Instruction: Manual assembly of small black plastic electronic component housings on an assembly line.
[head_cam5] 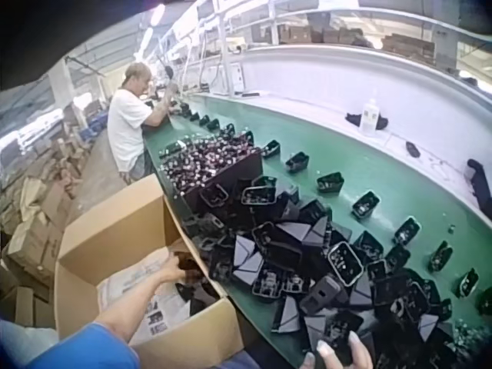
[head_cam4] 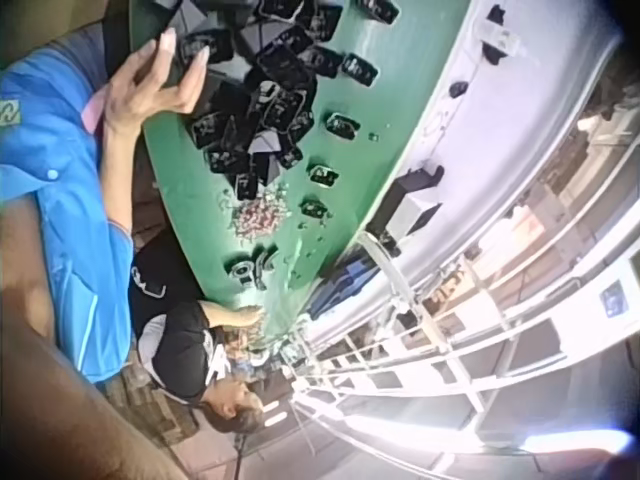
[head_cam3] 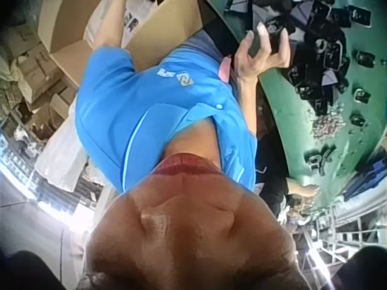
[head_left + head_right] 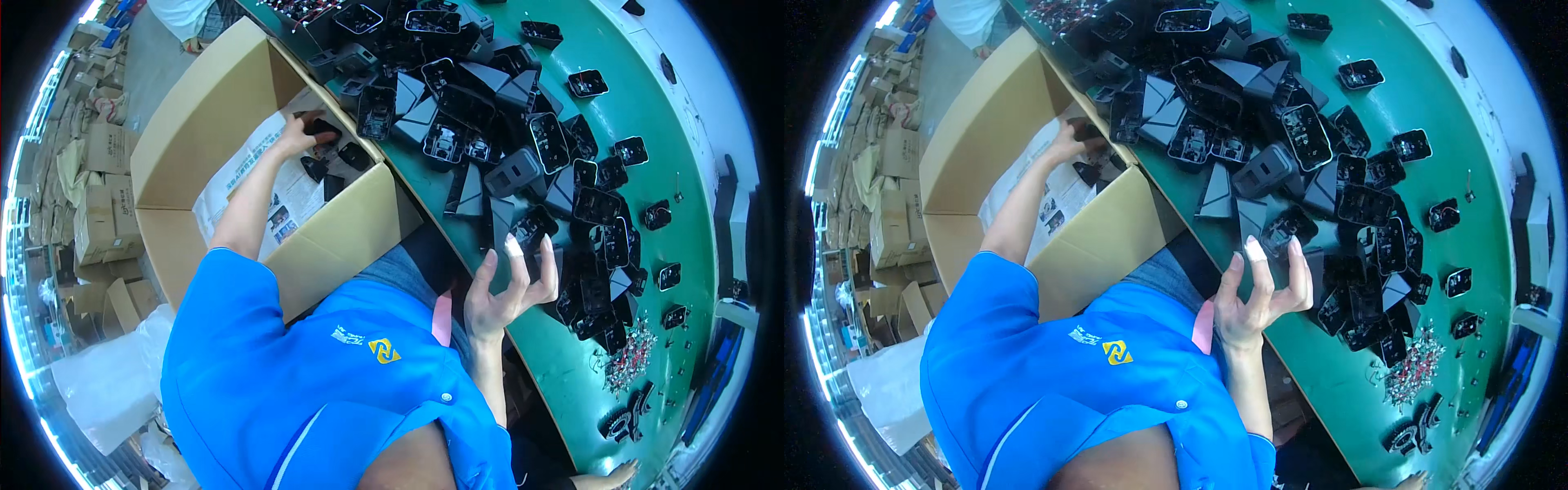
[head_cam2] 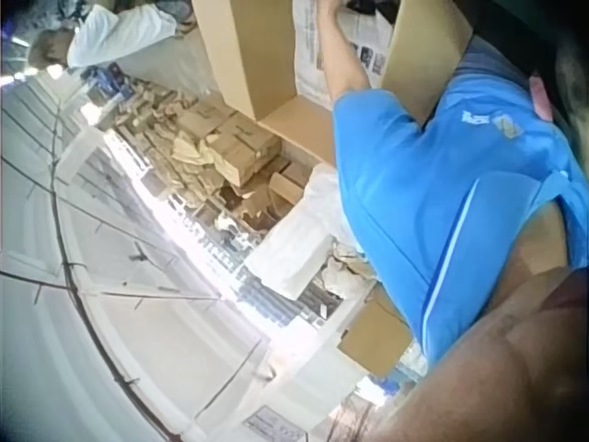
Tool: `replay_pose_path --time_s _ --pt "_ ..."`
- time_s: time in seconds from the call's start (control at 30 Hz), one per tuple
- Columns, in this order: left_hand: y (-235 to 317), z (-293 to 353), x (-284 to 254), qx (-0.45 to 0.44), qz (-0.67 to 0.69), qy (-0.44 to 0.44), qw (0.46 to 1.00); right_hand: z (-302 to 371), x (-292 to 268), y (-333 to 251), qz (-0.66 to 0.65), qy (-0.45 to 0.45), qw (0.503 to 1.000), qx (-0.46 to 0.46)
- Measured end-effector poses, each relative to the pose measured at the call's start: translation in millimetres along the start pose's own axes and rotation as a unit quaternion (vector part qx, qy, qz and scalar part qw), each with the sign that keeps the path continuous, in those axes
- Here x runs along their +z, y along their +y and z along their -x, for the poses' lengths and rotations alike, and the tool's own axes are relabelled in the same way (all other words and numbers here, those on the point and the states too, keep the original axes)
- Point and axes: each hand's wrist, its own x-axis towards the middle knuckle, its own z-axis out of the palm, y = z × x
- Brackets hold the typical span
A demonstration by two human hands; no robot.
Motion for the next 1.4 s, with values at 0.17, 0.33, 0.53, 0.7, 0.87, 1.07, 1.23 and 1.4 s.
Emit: replay_pose_path --time_s 0.17,0.33,0.53,0.7,0.87,1.07,1.23,1.4 --pt "66 10 28 0.047 -0.222 -0.024 0.974 -2 3 1 0.040 -0.015 0.999 0.022" --pt "61 9 -21 -0.097 0.019 -0.125 0.987 -5 3 -5 0.026 -0.035 0.999 0.023" --pt "92 29 -124 -0.107 0.124 0.324 0.932 -13 5 -3 0.015 -0.071 0.997 0.020" --pt "272 43 -161 0.137 0.229 0.285 0.921 -10 5 -4 0.028 -0.087 0.996 0.017" --pt "329 3 -129 0.396 0.016 0.166 0.903 -11 1 -4 0.010 -0.088 0.996 0.013" --pt "352 -9 -136 0.368 0.019 0.098 0.924 -11 2 -2 0.009 -0.053 0.998 0.030" --pt "414 3 -119 0.353 0.156 0.019 0.922 -14 0 -1 0.025 -0.057 0.998 0.017" --pt "474 6 -63 0.562 0.056 -0.023 0.825 -13 2 -1 0.042 -0.049 0.998 0.017"
